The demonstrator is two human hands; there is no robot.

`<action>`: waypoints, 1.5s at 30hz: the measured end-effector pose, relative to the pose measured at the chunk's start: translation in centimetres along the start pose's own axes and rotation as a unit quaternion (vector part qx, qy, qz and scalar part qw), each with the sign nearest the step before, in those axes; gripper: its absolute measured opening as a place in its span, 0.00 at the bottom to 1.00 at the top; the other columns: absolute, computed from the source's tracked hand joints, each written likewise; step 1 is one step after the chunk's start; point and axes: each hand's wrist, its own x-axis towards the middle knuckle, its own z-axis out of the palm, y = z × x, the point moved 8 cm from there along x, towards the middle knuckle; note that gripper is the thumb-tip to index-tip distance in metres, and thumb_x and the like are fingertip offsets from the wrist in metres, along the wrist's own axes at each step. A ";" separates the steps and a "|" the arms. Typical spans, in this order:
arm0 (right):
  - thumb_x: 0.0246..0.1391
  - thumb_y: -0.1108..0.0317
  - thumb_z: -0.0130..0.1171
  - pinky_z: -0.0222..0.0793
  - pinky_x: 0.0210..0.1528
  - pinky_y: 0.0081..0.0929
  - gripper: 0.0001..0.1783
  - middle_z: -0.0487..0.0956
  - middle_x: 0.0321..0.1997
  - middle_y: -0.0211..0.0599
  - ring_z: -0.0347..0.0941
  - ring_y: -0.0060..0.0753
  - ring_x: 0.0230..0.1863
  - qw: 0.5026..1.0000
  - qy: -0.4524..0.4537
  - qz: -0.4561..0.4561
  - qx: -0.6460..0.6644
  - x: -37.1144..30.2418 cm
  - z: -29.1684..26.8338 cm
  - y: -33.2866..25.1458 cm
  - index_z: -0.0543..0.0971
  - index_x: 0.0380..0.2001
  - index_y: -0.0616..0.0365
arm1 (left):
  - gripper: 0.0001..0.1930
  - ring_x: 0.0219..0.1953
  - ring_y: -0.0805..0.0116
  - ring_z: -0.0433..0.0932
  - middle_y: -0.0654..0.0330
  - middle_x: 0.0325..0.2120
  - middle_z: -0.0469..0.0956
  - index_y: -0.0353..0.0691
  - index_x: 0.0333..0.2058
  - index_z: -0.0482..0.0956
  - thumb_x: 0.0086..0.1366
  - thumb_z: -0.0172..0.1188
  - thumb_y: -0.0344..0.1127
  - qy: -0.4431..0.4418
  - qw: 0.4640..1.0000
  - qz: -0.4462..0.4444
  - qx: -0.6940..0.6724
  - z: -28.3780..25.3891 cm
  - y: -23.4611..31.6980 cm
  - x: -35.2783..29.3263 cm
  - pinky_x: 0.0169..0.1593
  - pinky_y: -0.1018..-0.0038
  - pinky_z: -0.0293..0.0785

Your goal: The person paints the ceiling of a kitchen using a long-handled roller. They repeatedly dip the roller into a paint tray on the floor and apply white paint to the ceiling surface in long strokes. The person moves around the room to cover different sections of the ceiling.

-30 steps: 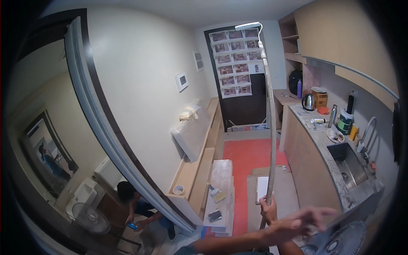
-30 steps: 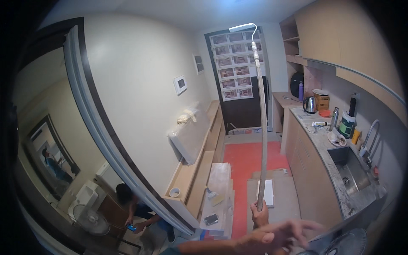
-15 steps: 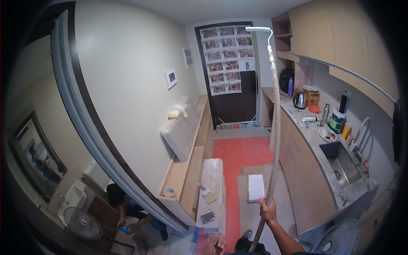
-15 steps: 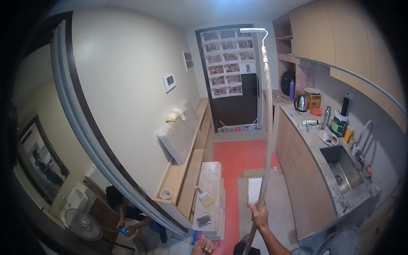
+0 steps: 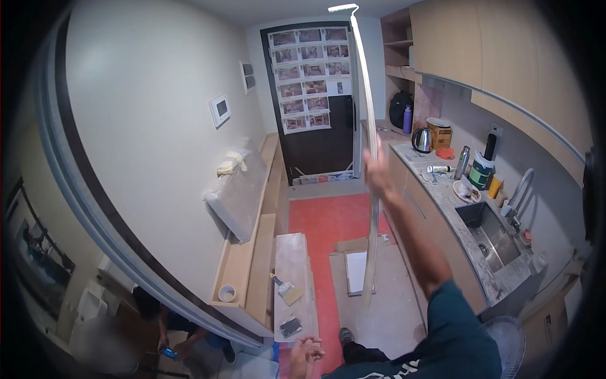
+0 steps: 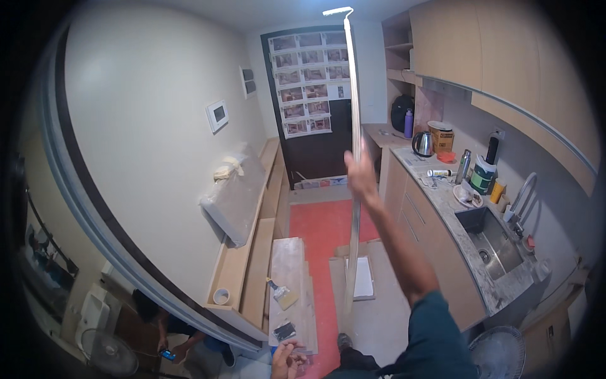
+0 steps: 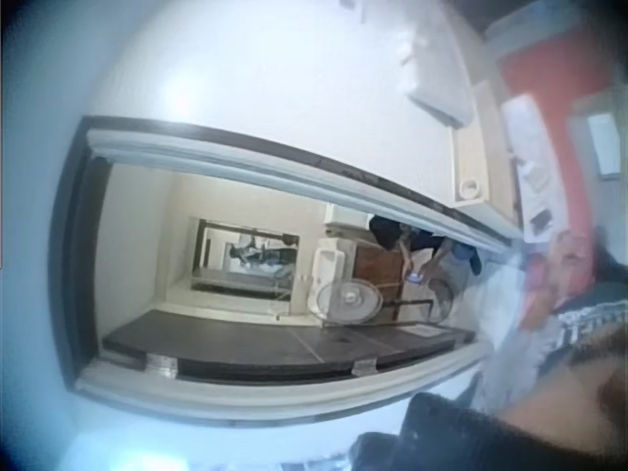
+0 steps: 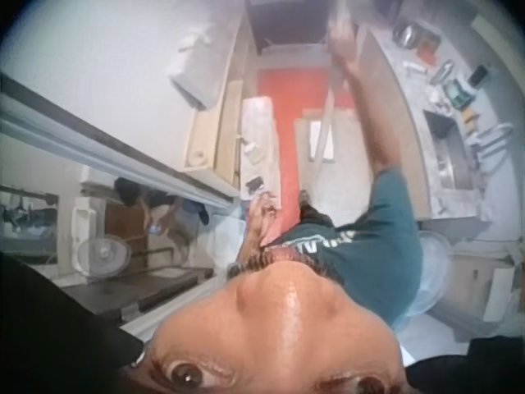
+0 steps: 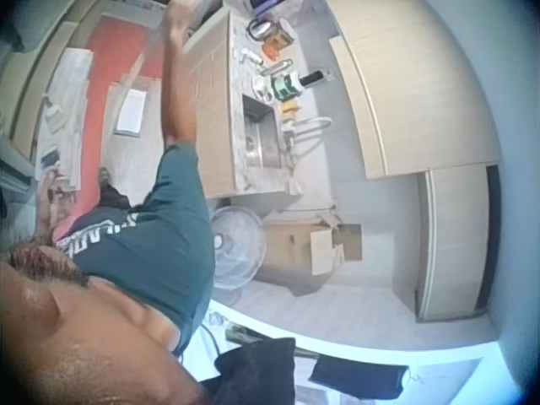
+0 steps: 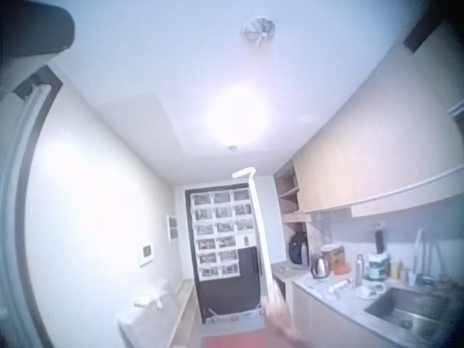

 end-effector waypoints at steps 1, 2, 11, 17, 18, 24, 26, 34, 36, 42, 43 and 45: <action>0.66 0.63 0.47 0.74 0.32 0.28 0.35 0.74 0.37 0.34 0.74 0.28 0.30 0.997 -0.031 0.062 0.045 3.1 0.9 -1.0 0.50 0.72 0.57 | 0.10 0.30 0.73 0.76 0.62 0.33 0.78 0.40 0.45 0.75 0.73 0.52 0.39 0.012 1.000 -0.005 -0.006 -0.8 0.4 0.2 0.32 0.77 0.72; 0.66 0.63 0.47 0.68 0.24 0.24 0.35 0.69 0.31 0.28 0.66 0.22 0.23 0.995 -0.024 0.051 0.085 6.6 1.1 -1.0 0.50 0.72 0.55 | 0.11 0.30 0.74 0.76 0.62 0.34 0.78 0.40 0.45 0.75 0.72 0.53 0.40 0.019 1.000 -0.013 -0.006 -1.1 0.8 0.7 0.32 0.77 0.72; 0.64 0.62 0.50 0.70 0.21 0.31 0.15 0.70 0.25 0.32 0.69 0.28 0.21 0.991 -0.013 -0.043 0.124 30.5 6.4 -4.7 0.65 0.47 0.61 | 0.14 0.31 0.72 0.74 0.63 0.35 0.76 0.42 0.50 0.73 0.73 0.50 0.44 0.140 0.984 0.108 -0.036 -0.8 8.5 6.9 0.35 0.75 0.70; 0.62 0.61 0.52 0.73 0.27 0.37 0.17 0.75 0.28 0.43 0.75 0.36 0.24 0.995 0.027 -0.056 0.076 35.6 8.1 -6.2 0.66 0.46 0.62 | 0.16 0.36 0.71 0.70 0.64 0.40 0.74 0.43 0.49 0.73 0.72 0.50 0.48 0.075 0.983 0.146 -0.079 0.0 11.7 10.4 0.39 0.75 0.66; 0.62 0.60 0.52 0.74 0.28 0.37 0.18 0.75 0.29 0.43 0.76 0.37 0.26 0.995 0.033 -0.062 0.064 35.7 8.4 -6.0 0.66 0.46 0.62 | 0.16 0.36 0.71 0.70 0.64 0.41 0.74 0.44 0.48 0.73 0.72 0.50 0.48 0.084 0.983 0.142 -0.080 0.2 11.9 10.5 0.39 0.75 0.66; 0.61 0.59 0.52 0.76 0.37 0.40 0.30 0.77 0.38 0.51 0.79 0.41 0.34 0.997 0.035 -0.050 0.049 32.7 10.6 -4.5 0.60 0.61 0.65 | 0.18 0.38 0.71 0.70 0.65 0.41 0.74 0.44 0.48 0.73 0.72 0.50 0.50 0.115 0.985 0.094 -0.093 -1.4 10.5 11.7 0.41 0.74 0.65; 0.61 0.59 0.52 0.77 0.38 0.39 0.38 0.78 0.40 0.54 0.80 0.42 0.35 0.997 0.038 -0.049 0.039 32.3 10.5 -4.3 0.52 0.68 0.66 | 0.18 0.39 0.70 0.70 0.64 0.41 0.74 0.44 0.49 0.73 0.72 0.50 0.51 0.115 0.986 0.082 -0.091 -1.3 10.5 12.0 0.41 0.74 0.66; 0.61 0.59 0.51 0.71 0.56 0.40 0.42 0.76 0.52 0.68 0.78 0.56 0.51 0.997 0.055 -0.042 0.019 29.9 11.5 -4.4 0.47 0.71 0.67 | 0.18 0.39 0.69 0.70 0.63 0.45 0.74 0.43 0.51 0.72 0.71 0.49 0.48 0.090 0.983 0.126 -0.103 -0.9 11.6 12.6 0.44 0.73 0.67; 0.61 0.59 0.51 0.70 0.57 0.40 0.43 0.75 0.53 0.69 0.77 0.58 0.52 0.997 0.056 -0.039 0.025 29.7 12.1 -4.5 0.46 0.71 0.67 | 0.18 0.39 0.68 0.71 0.62 0.46 0.74 0.43 0.51 0.72 0.70 0.49 0.48 0.071 0.983 0.132 -0.107 -0.7 11.7 12.6 0.44 0.72 0.67; 0.61 0.60 0.51 0.73 0.55 0.43 0.40 0.76 0.50 0.70 0.78 0.59 0.50 0.996 0.070 -0.062 0.000 29.3 13.4 -6.1 0.49 0.70 0.67 | 0.19 0.37 0.66 0.72 0.62 0.47 0.74 0.43 0.52 0.72 0.69 0.49 0.47 0.077 0.980 0.135 -0.122 -1.5 10.7 12.6 0.40 0.70 0.68; 0.61 0.60 0.51 0.73 0.54 0.44 0.39 0.76 0.50 0.69 0.78 0.59 0.49 0.997 0.053 -0.052 0.000 29.6 13.7 -6.7 0.50 0.69 0.67 | 0.19 0.37 0.65 0.72 0.62 0.47 0.74 0.42 0.52 0.72 0.69 0.49 0.47 0.084 0.979 0.135 -0.127 -1.7 10.5 12.4 0.40 0.70 0.69; 0.61 0.61 0.51 0.75 0.50 0.48 0.34 0.78 0.45 0.65 0.79 0.58 0.46 0.997 0.051 -0.048 -0.014 31.9 12.6 -6.2 0.55 0.65 0.66 | 0.19 0.36 0.65 0.72 0.62 0.46 0.74 0.42 0.52 0.73 0.70 0.50 0.48 0.097 0.978 0.132 -0.132 -1.7 10.6 12.3 0.39 0.70 0.68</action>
